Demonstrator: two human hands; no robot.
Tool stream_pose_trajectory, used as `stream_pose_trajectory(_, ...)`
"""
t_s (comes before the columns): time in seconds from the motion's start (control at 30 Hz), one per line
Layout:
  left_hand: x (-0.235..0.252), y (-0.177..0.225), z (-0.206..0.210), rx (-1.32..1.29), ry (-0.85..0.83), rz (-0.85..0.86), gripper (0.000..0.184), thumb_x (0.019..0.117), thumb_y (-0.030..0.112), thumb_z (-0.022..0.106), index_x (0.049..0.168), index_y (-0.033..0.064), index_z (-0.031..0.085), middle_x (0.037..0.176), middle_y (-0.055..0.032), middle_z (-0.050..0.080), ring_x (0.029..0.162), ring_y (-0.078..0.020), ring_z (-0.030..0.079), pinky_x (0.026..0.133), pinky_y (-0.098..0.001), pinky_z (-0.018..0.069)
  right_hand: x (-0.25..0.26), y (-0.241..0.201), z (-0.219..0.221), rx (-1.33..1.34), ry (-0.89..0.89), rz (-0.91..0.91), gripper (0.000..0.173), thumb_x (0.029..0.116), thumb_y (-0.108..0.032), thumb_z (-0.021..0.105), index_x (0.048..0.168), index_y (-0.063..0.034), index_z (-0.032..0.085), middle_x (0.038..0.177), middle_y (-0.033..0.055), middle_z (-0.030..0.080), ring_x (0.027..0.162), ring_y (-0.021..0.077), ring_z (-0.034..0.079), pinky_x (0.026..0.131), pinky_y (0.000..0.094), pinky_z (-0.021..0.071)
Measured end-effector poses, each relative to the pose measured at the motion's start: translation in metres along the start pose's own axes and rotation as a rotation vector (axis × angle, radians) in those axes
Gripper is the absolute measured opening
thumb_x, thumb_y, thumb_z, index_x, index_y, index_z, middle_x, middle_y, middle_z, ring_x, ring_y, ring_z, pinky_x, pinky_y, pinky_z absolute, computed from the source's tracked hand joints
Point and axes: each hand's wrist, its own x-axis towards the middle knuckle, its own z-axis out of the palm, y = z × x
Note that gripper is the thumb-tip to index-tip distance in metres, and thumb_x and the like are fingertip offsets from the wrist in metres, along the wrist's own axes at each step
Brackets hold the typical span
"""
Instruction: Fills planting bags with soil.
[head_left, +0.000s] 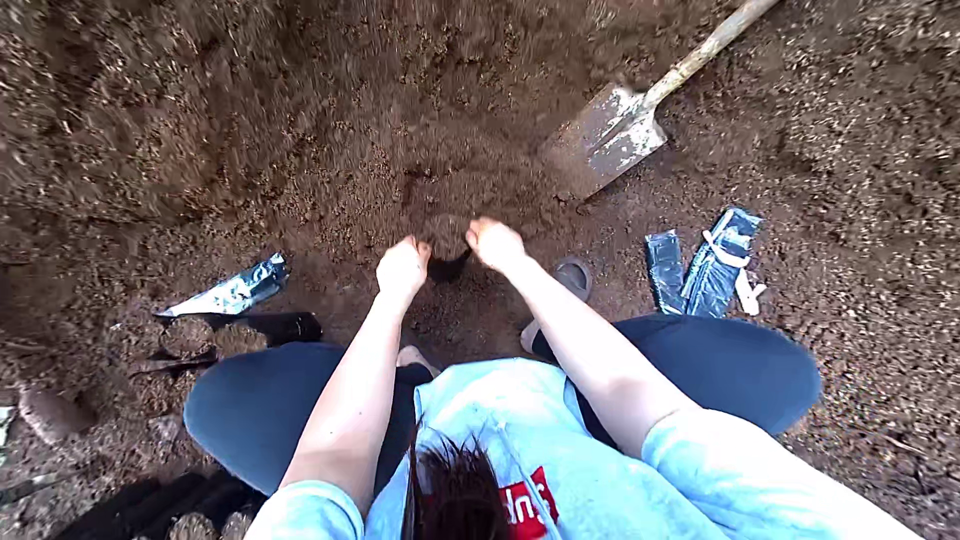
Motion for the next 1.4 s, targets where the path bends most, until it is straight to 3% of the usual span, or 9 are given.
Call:
stream_pose_trajectory(0.13, -0.003, -0.002, 0.018, -0.228, 0.107, -0.054, 0.044, 0.1113, 0.034, 0.039, 0.127, 0.0002, 0.062, 0.12, -0.0265, 0.067, 0.117, -0.0432, 0.065, 0.096, -0.0662, 0.0486, -0.006, 0.0, 0.017, 0.083, 0.154, 0.001, 0.041, 0.1099, -0.031, 0.038, 0.127, -0.0063, 0.066, 0.134, 0.0154, 0.063, 0.12, 0.0355, 0.064, 0.093, 0.0607, 0.0524)
stream_pose_trajectory(0.23, 0.017, -0.016, 0.038, -0.16, -0.012, -0.097, 0.044, 0.1104, 0.036, 0.042, 0.128, 0.0009, 0.061, 0.126, -0.0263, 0.065, 0.121, -0.0435, 0.063, 0.097, -0.0669, 0.0489, 0.009, 0.015, 0.045, 0.056, 0.004, 0.016, 0.044, 0.1114, -0.033, 0.034, 0.129, -0.0055, 0.064, 0.139, 0.0171, 0.061, 0.127, 0.037, 0.06, 0.099, 0.0637, 0.0482)
stream_pose_trajectory(0.57, 0.021, -0.012, 0.034, -0.16, 0.007, -0.115, 0.043, 0.1097, 0.037, 0.041, 0.128, 0.0052, 0.063, 0.122, -0.0249, 0.068, 0.116, -0.0437, 0.066, 0.091, -0.0685, 0.0507, 0.019, 0.017, 0.032, 0.034, 0.012, 0.06, 0.05, 0.1113, -0.042, 0.033, 0.129, -0.0077, 0.064, 0.138, 0.0156, 0.062, 0.127, 0.0357, 0.06, 0.1, 0.0631, 0.048)
stream_pose_trajectory(0.67, 0.014, -0.021, 0.052, -0.294, 0.011, -0.176, 0.053, 0.1113, 0.045, 0.033, 0.131, 0.005, 0.062, 0.125, -0.024, 0.067, 0.12, -0.0432, 0.064, 0.094, -0.0686, 0.0489, -0.001, 0.017, 0.022, 0.032, 0.121, -0.017, 0.056, 0.1093, -0.05, 0.035, 0.141, -0.0113, 0.059, 0.144, 0.0149, 0.056, 0.127, 0.0347, 0.06, 0.099, 0.0595, 0.0508)
stream_pose_trajectory(0.83, 0.008, -0.023, 0.058, -0.316, -0.242, -0.186, 0.093, 0.1015, 0.076, 0.022, 0.133, -0.0032, 0.061, 0.135, -0.0297, 0.061, 0.131, -0.045, 0.057, 0.105, -0.07, 0.0421, -0.017, 0.034, 0.036, -0.138, -0.051, -0.494, 0.065, 0.1, -0.014, 0.052, 0.162, -0.0209, 0.033, 0.17, -0.0014, 0.025, 0.137, 0.0315, 0.053, 0.099, 0.0567, 0.052)
stream_pose_trajectory(1.0, 0.016, -0.018, 0.083, -0.567, -0.258, -0.137, 0.048, 0.1138, 0.033, 0.031, 0.115, -0.0036, 0.062, 0.102, -0.0173, 0.061, 0.092, -0.0275, 0.059, 0.087, -0.0489, 0.0484, -0.007, 0.023, 0.047, -0.252, -0.267, -0.399, 0.073, 0.1008, -0.008, 0.05, 0.166, -0.0244, 0.021, 0.173, -0.0072, 0.011, 0.131, 0.0324, 0.058, 0.094, 0.0581, 0.0523)
stream_pose_trajectory(1.2, 0.014, -0.016, 0.083, -0.591, -0.188, -0.126, 0.041, 0.1131, 0.028, 0.036, 0.104, -0.0038, 0.06, 0.093, -0.0172, 0.058, 0.087, -0.0285, 0.059, 0.082, -0.05, 0.048, 0.0, 0.006, 0.049, -0.357, -0.317, -0.301, 0.066, 0.1034, 0.0, 0.039, 0.164, -0.0226, 0.028, 0.172, -0.0047, 0.016, 0.115, 0.038, 0.066, 0.088, 0.0609, 0.0528)
stream_pose_trajectory(1.3, 0.017, -0.022, 0.076, -0.521, -0.192, -0.061, 0.045, 0.1127, 0.032, 0.036, 0.102, -0.0022, 0.063, 0.091, -0.0169, 0.058, 0.086, -0.0297, 0.057, 0.08, -0.0525, 0.046, 0.005, -0.002, 0.025, -0.347, -0.399, -0.345, 0.055, 0.1053, -0.007, 0.04, 0.159, -0.0182, 0.039, 0.171, 0.0, 0.023, 0.13, 0.0379, 0.058, 0.098, 0.0633, 0.0482)
stream_pose_trajectory(1.4, 0.026, -0.025, 0.051, -0.411, -0.154, -0.117, 0.063, 0.1064, 0.054, 0.045, 0.129, -0.0027, 0.06, 0.122, -0.0282, 0.065, 0.118, -0.0434, 0.062, 0.099, -0.0678, 0.0455, 0.017, 0.011, 0.006, -0.02, -0.169, -0.346, 0.034, 0.1039, -0.019, 0.049, 0.132, -0.009, 0.066, 0.146, 0.0104, 0.057, 0.127, 0.0318, 0.06, 0.102, 0.0599, 0.05)
